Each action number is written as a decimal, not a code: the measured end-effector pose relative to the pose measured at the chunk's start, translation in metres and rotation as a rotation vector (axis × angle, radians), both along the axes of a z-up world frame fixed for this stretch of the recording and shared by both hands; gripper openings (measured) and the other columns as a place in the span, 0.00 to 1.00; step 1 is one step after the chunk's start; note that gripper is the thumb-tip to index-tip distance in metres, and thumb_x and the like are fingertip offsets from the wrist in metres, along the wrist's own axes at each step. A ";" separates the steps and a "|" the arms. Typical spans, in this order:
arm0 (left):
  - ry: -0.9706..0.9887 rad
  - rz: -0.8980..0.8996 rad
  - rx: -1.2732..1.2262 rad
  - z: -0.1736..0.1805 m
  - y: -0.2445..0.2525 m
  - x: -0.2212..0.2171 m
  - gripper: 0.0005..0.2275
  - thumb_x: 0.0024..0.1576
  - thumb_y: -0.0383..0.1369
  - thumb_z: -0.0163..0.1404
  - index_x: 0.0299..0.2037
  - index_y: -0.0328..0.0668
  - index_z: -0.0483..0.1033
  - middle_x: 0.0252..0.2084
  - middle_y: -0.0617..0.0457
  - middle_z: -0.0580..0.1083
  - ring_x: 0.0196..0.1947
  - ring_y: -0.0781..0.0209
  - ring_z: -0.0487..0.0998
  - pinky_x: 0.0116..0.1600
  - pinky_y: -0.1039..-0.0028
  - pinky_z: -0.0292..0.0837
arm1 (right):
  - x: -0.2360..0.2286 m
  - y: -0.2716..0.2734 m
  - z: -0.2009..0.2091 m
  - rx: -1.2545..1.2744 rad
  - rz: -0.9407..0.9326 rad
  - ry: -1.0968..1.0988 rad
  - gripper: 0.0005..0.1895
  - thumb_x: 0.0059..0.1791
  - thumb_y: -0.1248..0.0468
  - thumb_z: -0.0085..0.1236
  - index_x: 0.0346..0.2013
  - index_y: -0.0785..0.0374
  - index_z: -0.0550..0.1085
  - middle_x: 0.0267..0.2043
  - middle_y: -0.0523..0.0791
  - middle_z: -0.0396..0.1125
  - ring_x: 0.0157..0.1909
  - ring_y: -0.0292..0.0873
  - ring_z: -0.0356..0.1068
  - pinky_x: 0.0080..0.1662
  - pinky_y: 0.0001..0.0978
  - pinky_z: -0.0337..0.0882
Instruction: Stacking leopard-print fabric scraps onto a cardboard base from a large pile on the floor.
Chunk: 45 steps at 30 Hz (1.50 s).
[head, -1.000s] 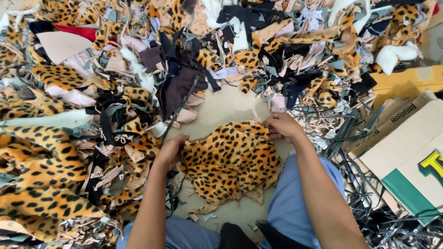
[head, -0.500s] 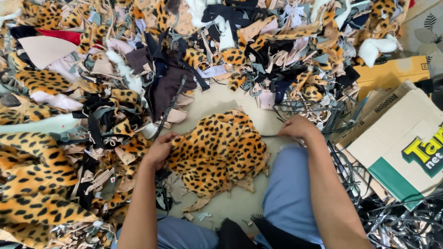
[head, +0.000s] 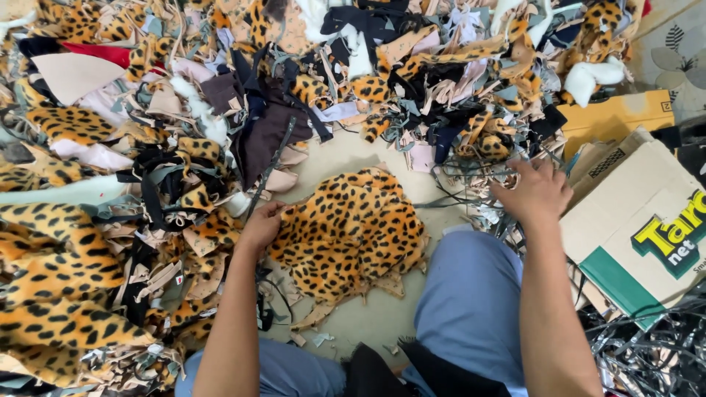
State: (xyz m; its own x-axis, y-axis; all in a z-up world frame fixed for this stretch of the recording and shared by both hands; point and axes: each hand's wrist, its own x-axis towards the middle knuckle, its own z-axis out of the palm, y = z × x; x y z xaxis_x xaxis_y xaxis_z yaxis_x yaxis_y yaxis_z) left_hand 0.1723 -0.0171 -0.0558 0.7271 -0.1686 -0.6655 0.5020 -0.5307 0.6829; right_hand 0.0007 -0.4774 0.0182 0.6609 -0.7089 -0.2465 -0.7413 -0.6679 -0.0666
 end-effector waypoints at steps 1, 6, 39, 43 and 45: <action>-0.005 0.004 0.000 0.002 0.000 0.000 0.12 0.62 0.36 0.53 0.50 0.40 0.81 0.42 0.39 0.78 0.51 0.41 0.77 0.56 0.48 0.73 | 0.004 0.014 -0.008 0.000 0.004 -0.005 0.32 0.42 0.38 0.65 0.58 0.44 0.78 0.67 0.52 0.63 0.66 0.66 0.58 0.65 0.63 0.53; -0.010 -0.026 -0.005 0.016 -0.006 -0.004 0.12 0.63 0.38 0.52 0.51 0.44 0.81 0.46 0.37 0.79 0.54 0.37 0.77 0.57 0.48 0.72 | 0.047 0.094 -0.057 0.630 0.207 -0.602 0.12 0.54 0.62 0.54 0.50 0.54 0.80 0.47 0.51 0.76 0.50 0.58 0.75 0.53 0.50 0.73; 0.015 -0.067 0.132 0.023 0.037 -0.076 0.15 0.57 0.30 0.53 0.52 0.38 0.83 0.39 0.40 0.82 0.43 0.50 0.81 0.48 0.60 0.76 | 0.077 0.111 -0.156 1.150 -0.378 -0.664 0.16 0.57 0.51 0.54 0.54 0.56 0.76 0.50 0.49 0.73 0.57 0.49 0.70 0.56 0.47 0.71; -0.009 -0.082 0.108 0.049 0.036 -0.083 0.19 0.52 0.27 0.55 0.55 0.32 0.80 0.45 0.36 0.81 0.49 0.44 0.81 0.51 0.58 0.76 | 0.061 0.105 -0.092 1.120 -0.424 -0.690 0.28 0.57 0.49 0.51 0.66 0.63 0.67 0.67 0.58 0.61 0.72 0.59 0.57 0.66 0.60 0.59; -0.010 -0.081 0.212 0.051 0.044 -0.091 0.24 0.52 0.30 0.59 0.61 0.43 0.77 0.50 0.41 0.80 0.52 0.43 0.79 0.52 0.55 0.77 | 0.043 0.082 -0.078 0.796 -0.085 -0.753 0.19 0.54 0.68 0.51 0.61 0.61 0.73 0.56 0.58 0.68 0.60 0.59 0.68 0.59 0.49 0.70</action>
State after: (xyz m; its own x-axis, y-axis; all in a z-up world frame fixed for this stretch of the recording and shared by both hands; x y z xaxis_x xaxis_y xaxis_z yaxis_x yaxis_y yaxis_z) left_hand 0.0817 0.0269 -0.0046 0.7234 -0.0836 -0.6853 0.4461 -0.7009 0.5565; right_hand 0.0441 -0.3954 -0.0599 0.7903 -0.5764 -0.2080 -0.3721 -0.1816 -0.9103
